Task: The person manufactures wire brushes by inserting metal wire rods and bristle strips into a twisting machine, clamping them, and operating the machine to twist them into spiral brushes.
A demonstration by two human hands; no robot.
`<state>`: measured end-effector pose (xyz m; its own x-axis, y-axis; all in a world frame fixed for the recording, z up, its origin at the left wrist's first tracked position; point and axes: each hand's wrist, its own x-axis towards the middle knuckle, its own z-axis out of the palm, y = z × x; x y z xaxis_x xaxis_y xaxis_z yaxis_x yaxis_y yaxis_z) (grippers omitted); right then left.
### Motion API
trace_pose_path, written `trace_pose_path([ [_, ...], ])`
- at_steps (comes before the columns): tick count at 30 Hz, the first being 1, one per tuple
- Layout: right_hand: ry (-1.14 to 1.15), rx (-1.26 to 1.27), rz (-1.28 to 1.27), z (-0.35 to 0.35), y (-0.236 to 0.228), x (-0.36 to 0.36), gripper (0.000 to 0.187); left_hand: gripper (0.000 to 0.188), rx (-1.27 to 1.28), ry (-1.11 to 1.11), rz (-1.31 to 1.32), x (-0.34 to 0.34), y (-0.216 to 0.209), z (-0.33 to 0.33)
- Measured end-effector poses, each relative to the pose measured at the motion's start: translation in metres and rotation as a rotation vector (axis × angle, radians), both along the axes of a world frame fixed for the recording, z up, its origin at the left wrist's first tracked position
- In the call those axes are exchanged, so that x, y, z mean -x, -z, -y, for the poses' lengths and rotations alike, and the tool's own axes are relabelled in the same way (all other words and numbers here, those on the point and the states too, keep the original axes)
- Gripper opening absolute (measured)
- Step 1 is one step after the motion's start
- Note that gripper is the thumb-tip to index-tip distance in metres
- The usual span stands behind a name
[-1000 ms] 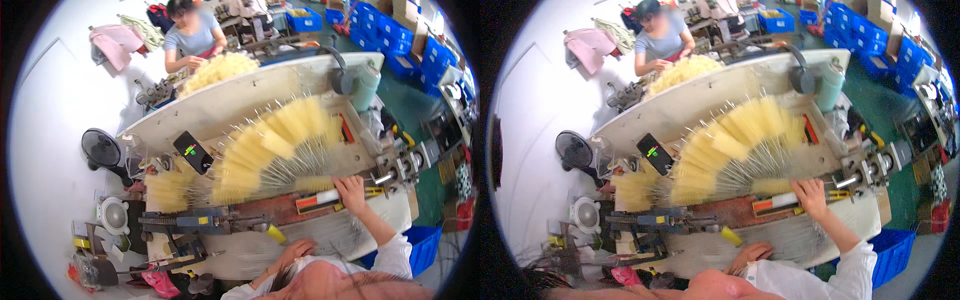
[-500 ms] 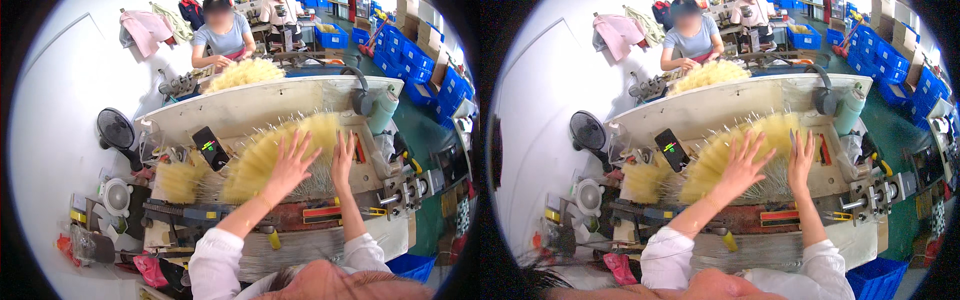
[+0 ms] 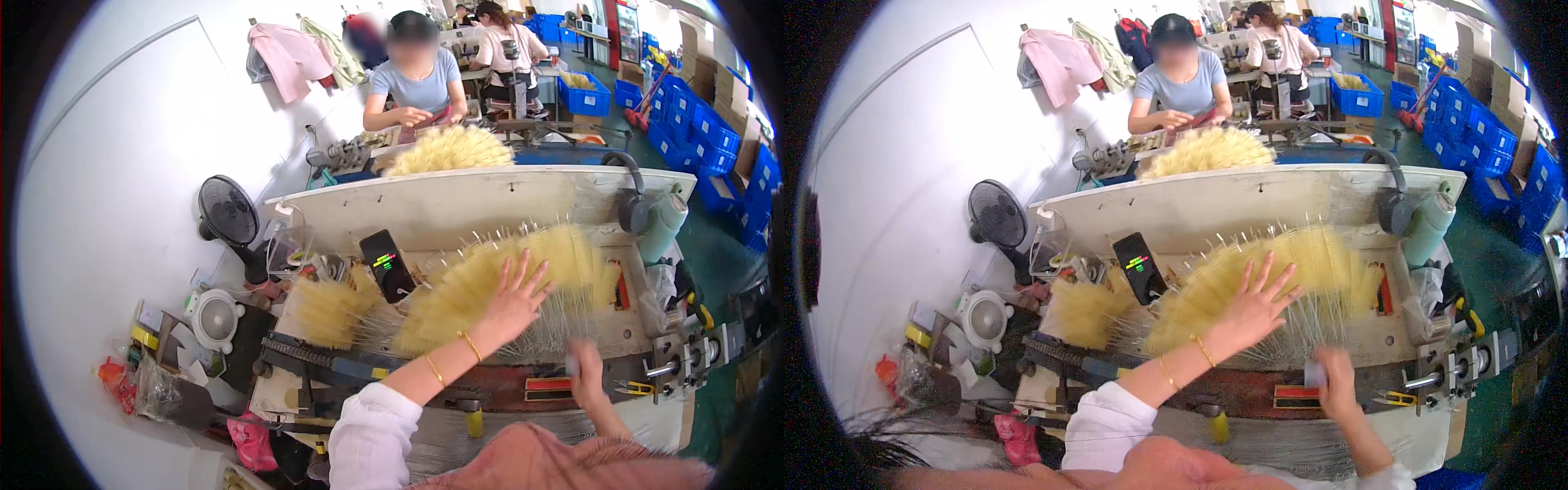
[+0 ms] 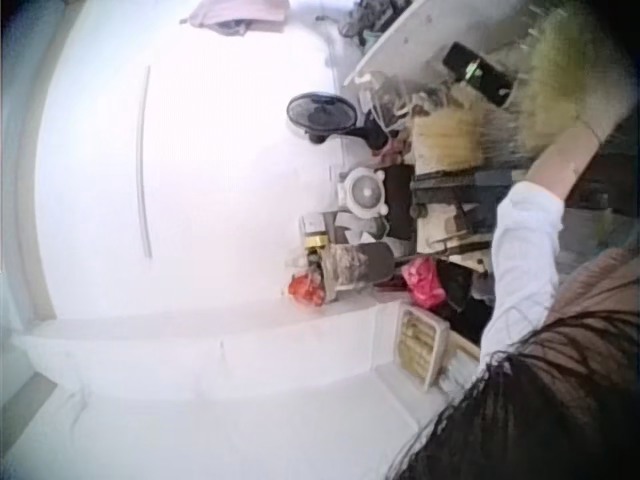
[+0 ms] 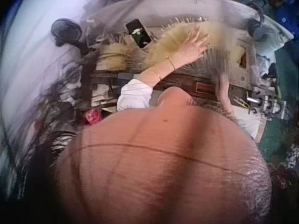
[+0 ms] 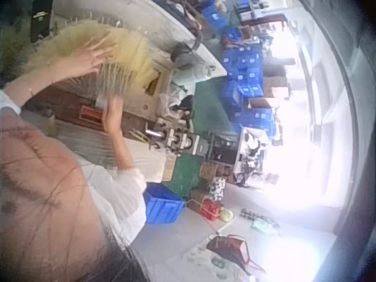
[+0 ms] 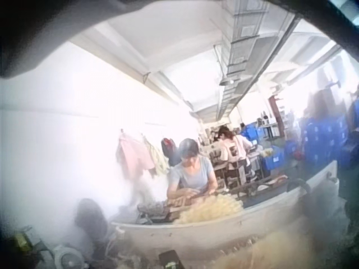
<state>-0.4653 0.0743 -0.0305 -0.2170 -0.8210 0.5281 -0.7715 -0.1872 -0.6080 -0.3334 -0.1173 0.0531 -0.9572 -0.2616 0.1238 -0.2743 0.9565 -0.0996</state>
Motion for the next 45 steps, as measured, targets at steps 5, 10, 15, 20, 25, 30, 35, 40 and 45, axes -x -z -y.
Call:
trace_pose_path([
  [5, -0.111, -0.432, -0.299, -0.134, 0.017, -0.025, 0.034, 0.048, -0.479, 0.166, -0.362, -0.029, 0.009, -0.093],
  [10, 0.171, -0.569, -0.024, -0.158, 0.059, -0.019, 0.027, 0.042, -1.099, 0.215, 0.018, -0.065, 0.103, -0.169],
  [15, 0.156, -0.512, -0.133, -0.151, 0.052, -0.012, 0.024, 0.043, -1.088, 0.212, -0.117, -0.092, 0.177, -0.189],
  [20, 0.299, -0.472, 0.042, -0.173, 0.047, -0.012, 0.018, 0.044, -0.803, 0.132, -0.406, -0.108, 0.261, -0.201],
  [25, 0.244, -0.643, 0.026, -0.204, 0.049, 0.002, 0.028, 0.026, -0.821, 0.111, -0.351, -0.11, 0.243, -0.218],
  [30, 0.287, -0.61, 0.188, -0.2, 0.07, 0.007, 0.02, 0.023, -0.814, 0.107, -0.293, -0.106, 0.248, -0.204],
  [35, 0.373, -0.602, 0.335, -0.211, 0.024, 0.054, 0.017, 0.032, -0.973, 0.022, -0.301, -0.105, 0.228, -0.204],
  [40, 0.419, -0.265, 0.834, -0.168, -0.079, 0.051, 0.008, 0.057, -0.809, 0.079, -0.346, -0.069, 0.146, -0.22],
  [45, 0.487, -0.421, 0.377, -0.157, -0.056, 0.043, 0.01, 0.043, -1.141, 0.007, -0.129, -0.049, 0.131, -0.215],
])
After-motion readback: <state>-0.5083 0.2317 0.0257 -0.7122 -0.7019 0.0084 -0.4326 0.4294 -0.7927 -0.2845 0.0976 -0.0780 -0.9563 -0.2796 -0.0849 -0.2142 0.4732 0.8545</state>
